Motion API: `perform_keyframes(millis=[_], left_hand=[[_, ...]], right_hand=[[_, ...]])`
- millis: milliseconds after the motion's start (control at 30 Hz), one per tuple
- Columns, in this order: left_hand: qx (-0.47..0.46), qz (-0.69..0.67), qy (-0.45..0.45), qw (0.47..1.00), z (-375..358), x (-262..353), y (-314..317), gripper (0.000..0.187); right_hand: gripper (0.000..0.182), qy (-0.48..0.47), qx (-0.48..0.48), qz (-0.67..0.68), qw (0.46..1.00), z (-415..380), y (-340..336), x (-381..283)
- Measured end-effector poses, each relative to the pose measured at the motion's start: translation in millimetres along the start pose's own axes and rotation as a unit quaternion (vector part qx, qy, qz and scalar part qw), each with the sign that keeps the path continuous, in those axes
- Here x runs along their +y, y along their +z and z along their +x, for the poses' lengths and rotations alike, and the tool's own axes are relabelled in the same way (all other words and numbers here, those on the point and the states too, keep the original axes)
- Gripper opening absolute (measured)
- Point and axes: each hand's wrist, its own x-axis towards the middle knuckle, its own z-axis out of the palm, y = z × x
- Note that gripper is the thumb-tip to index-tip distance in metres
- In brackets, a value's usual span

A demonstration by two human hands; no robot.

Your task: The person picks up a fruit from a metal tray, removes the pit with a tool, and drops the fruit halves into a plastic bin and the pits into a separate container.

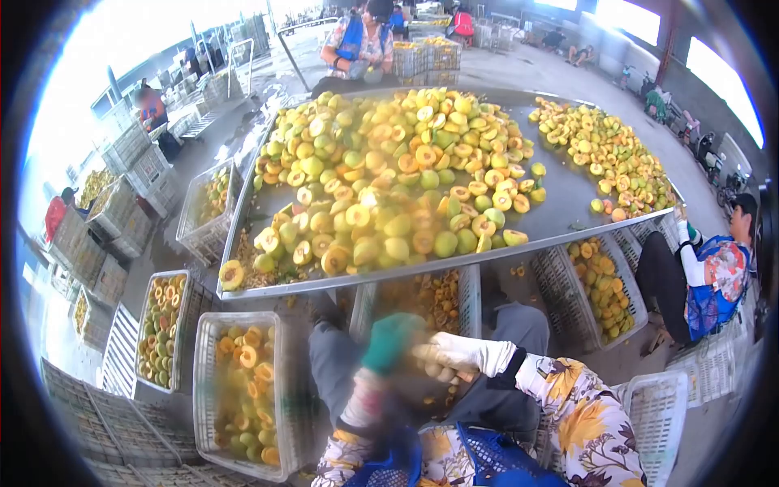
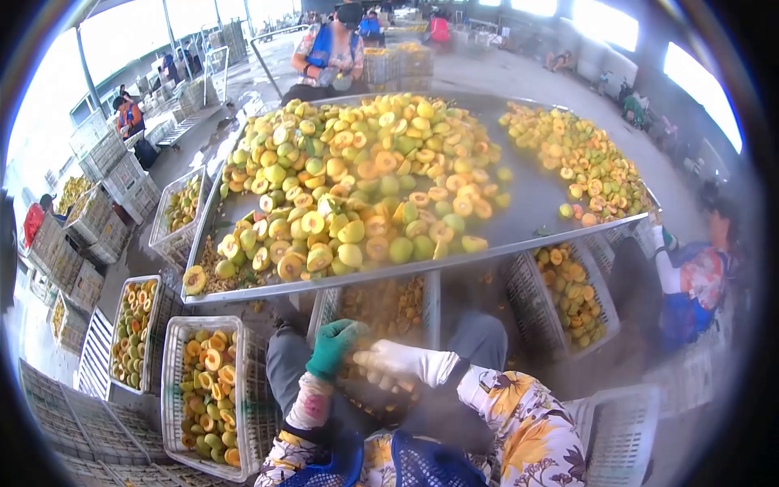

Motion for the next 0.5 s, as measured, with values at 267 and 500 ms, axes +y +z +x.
perform_keyframes(millis=[267,500], left_hand=[[0.090,-0.035,0.290,0.952,-1.4,25.2,23.9,0.021],[0.391,-0.039,0.241,0.888,-43.2,24.6,-138.0,0.023]], right_hand=[[0.036,-0.013,-0.058,0.237,0.970,-43.1,26.4,-28.7],[0.026,-0.057,0.321,-0.720,0.613,39.8,-11.0,88.2]])
